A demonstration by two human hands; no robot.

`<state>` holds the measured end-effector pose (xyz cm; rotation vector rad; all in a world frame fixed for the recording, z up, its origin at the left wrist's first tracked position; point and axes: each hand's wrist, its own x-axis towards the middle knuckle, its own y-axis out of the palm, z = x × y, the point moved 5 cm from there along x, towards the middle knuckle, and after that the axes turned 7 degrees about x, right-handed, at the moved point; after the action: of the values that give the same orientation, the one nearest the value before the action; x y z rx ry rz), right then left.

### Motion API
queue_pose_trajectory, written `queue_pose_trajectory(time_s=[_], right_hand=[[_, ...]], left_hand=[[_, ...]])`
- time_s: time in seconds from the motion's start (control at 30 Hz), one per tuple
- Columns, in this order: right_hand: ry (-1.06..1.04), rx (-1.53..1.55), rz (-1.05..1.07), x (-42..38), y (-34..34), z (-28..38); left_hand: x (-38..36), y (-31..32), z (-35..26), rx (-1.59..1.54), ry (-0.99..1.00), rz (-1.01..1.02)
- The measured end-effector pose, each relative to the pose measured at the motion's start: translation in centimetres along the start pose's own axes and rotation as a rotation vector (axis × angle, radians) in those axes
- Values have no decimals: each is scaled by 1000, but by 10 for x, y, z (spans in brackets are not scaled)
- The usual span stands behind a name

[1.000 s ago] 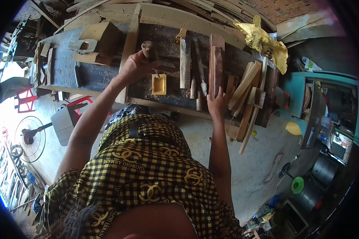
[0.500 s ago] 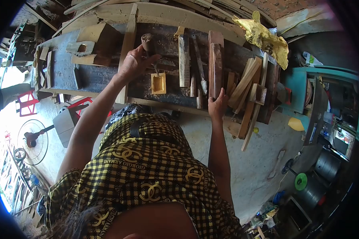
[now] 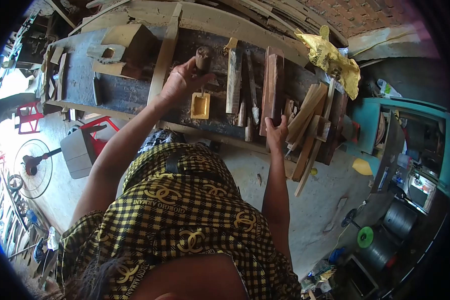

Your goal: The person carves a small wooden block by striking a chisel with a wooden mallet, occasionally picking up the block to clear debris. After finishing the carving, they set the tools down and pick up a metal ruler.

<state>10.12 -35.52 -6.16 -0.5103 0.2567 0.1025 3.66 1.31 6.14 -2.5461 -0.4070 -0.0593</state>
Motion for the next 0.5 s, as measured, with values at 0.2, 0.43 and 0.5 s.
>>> queue_pose_trajectory(time_s=[0.2, 0.43, 0.5], right_hand=[[-59, 289, 71, -31, 14, 65], [-184, 299, 153, -46, 21, 68], [-201, 188, 143, -52, 20, 72]], left_hand=[[8, -8, 2, 81, -117, 74], [5, -1, 11, 67, -62, -10], [3, 0, 10, 100, -94, 29]])
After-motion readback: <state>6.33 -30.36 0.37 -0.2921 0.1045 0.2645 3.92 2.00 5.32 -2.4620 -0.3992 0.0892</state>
